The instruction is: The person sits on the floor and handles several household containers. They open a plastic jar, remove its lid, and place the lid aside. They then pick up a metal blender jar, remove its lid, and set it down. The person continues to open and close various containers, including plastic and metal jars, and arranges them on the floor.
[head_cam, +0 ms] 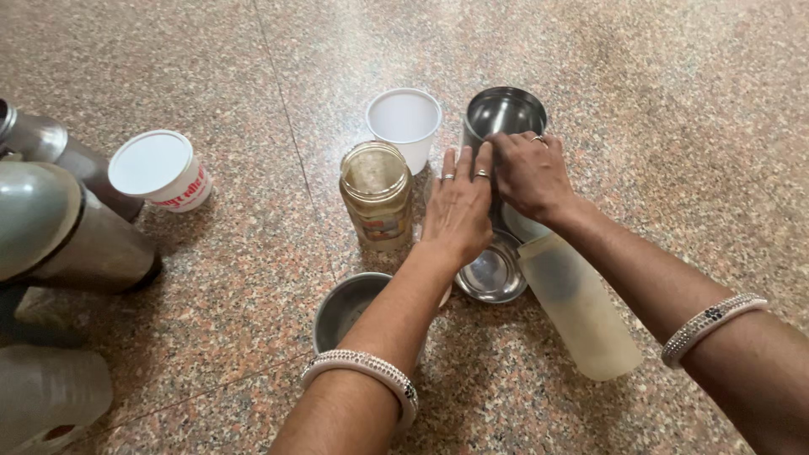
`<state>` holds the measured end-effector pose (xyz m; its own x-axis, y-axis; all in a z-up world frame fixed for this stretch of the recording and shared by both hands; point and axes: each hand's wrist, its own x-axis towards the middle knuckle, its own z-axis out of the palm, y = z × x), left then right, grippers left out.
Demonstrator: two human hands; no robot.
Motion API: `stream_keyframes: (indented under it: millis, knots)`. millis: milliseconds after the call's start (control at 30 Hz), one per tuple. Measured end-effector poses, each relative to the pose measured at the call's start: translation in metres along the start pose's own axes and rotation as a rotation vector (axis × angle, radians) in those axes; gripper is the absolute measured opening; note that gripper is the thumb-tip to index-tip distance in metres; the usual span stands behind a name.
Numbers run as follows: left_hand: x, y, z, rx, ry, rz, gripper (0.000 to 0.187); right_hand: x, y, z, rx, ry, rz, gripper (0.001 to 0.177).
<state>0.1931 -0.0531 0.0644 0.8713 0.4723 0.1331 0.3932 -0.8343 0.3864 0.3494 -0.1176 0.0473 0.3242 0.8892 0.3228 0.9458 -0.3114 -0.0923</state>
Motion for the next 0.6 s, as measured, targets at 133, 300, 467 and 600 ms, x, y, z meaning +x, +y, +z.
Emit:
stream_keyframes:
  millis: [133, 300, 467, 600]
  knots:
    - [0.004, -0.005, -0.024, 0.040, -0.001, 0.048, 0.099, 0.009, -0.011, -0.011, -0.118, 0.173, -0.023, 0.045]
    - [0.015, -0.038, -0.067, 0.224, 0.202, -0.007, 0.082, 0.042, -0.023, 0.000, -0.035, -0.006, -0.104, 0.041]
    - [0.015, -0.065, -0.101, -0.052, -0.013, -0.318, 0.067, 0.078, -0.039, 0.041, 0.114, -0.197, -0.176, 0.045]
    - [0.024, -0.085, -0.101, -0.241, 0.034, -0.397, 0.058, 0.091, -0.052, 0.057, 0.107, -0.120, -0.400, 0.044]
